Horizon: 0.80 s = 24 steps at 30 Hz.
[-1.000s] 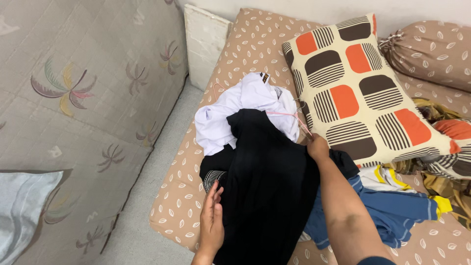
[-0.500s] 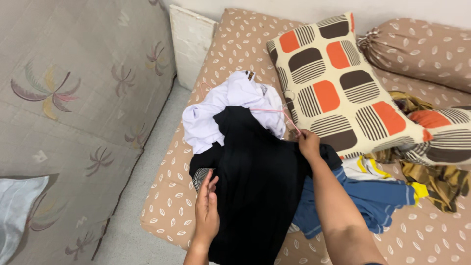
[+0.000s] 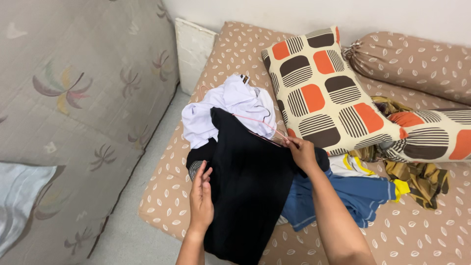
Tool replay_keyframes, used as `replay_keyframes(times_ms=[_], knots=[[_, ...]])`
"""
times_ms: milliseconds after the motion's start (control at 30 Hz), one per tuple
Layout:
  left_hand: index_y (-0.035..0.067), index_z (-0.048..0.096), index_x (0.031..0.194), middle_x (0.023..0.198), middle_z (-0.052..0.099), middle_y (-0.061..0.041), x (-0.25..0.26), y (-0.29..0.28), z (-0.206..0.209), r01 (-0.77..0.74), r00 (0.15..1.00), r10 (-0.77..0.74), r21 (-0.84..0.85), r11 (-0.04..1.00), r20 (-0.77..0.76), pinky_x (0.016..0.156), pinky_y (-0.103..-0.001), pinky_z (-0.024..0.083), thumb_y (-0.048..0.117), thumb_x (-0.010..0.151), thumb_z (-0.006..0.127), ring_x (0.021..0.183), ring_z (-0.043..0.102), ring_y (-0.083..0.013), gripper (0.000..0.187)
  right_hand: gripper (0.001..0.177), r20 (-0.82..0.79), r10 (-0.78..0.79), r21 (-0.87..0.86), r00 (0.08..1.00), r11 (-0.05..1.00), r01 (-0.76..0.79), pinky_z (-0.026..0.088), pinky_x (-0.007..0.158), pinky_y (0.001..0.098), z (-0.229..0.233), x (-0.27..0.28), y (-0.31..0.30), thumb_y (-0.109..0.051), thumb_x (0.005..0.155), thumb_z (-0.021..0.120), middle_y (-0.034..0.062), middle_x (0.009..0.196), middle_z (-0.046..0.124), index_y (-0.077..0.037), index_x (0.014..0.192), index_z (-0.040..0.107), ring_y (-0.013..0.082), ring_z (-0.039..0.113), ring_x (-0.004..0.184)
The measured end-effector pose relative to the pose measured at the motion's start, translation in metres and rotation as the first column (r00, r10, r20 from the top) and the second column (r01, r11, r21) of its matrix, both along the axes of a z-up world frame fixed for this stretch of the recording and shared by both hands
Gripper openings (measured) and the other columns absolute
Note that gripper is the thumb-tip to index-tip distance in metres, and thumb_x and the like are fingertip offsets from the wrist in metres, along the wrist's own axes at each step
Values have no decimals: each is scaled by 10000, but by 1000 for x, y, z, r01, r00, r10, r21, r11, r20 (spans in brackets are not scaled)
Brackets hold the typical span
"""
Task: The person hangs a black garment in a wardrobe, takes a white shirt from a bed and hangs it as well, then moves and folds a dark cloth and places a cap on a stack of textiles.
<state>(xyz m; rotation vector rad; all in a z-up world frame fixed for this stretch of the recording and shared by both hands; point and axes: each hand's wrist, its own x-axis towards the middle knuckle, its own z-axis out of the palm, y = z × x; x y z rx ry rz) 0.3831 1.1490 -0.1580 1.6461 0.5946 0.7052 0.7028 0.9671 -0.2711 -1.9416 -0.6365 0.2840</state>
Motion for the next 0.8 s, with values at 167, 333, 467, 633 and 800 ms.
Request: replay_keyframes(times_ms=[167, 333, 467, 633, 800], knots=[[-1, 387, 1549, 1589, 460, -170, -16, -26, 10, -51, 998, 50, 28, 998, 38, 1138, -398, 404, 331, 1085, 380, 1400, 537, -295, 571, 166, 105, 78, 83, 991, 993, -87, 549, 772, 252, 55, -32, -35, -47, 982, 651, 106, 918, 800, 27, 1090, 753, 142, 731, 828], [-8, 394, 1548, 1588, 466, -171, -36, -63, 29, -143, 988, 136, 87, 986, 79, 1156, -406, 404, 339, 1093, 376, 1407, 536, -305, 572, 199, 107, 131, 176, 986, 973, -149, 574, 834, 250, 105, -59, -83, -30, 964, 645, 115, 991, 801, 38, 1126, 737, 147, 766, 911], [-18, 373, 1554, 1614, 427, -177, -59, -104, 51, -218, 968, 199, 119, 969, 154, 1170, -421, 394, 371, 1098, 374, 1435, 506, -320, 599, 196, 119, 163, 223, 979, 957, -187, 584, 856, 262, 143, -81, -122, -16, 963, 648, 124, 1003, 802, 52, 1126, 734, 156, 770, 927], [-25, 351, 1563, 1633, 401, -184, -94, -162, 76, -302, 935, 260, 157, 940, 241, 1190, -449, 384, 432, 1093, 382, 1460, 481, -336, 657, 178, 243, 223, 201, 944, 940, -274, 586, 833, 266, 191, -109, -167, 3, 940, 661, 119, 995, 810, 44, 1083, 759, 163, 772, 892], [-28, 339, 1573, 1666, 347, -196, -136, -210, 92, -418, 884, 359, 165, 893, 298, 1219, -470, 322, 448, 1086, 393, 1518, 390, -346, 683, 183, 329, 319, 237, 889, 883, -405, 596, 826, 262, 231, -137, -194, 24, 924, 658, 113, 982, 805, 34, 1078, 757, 158, 784, 886]])
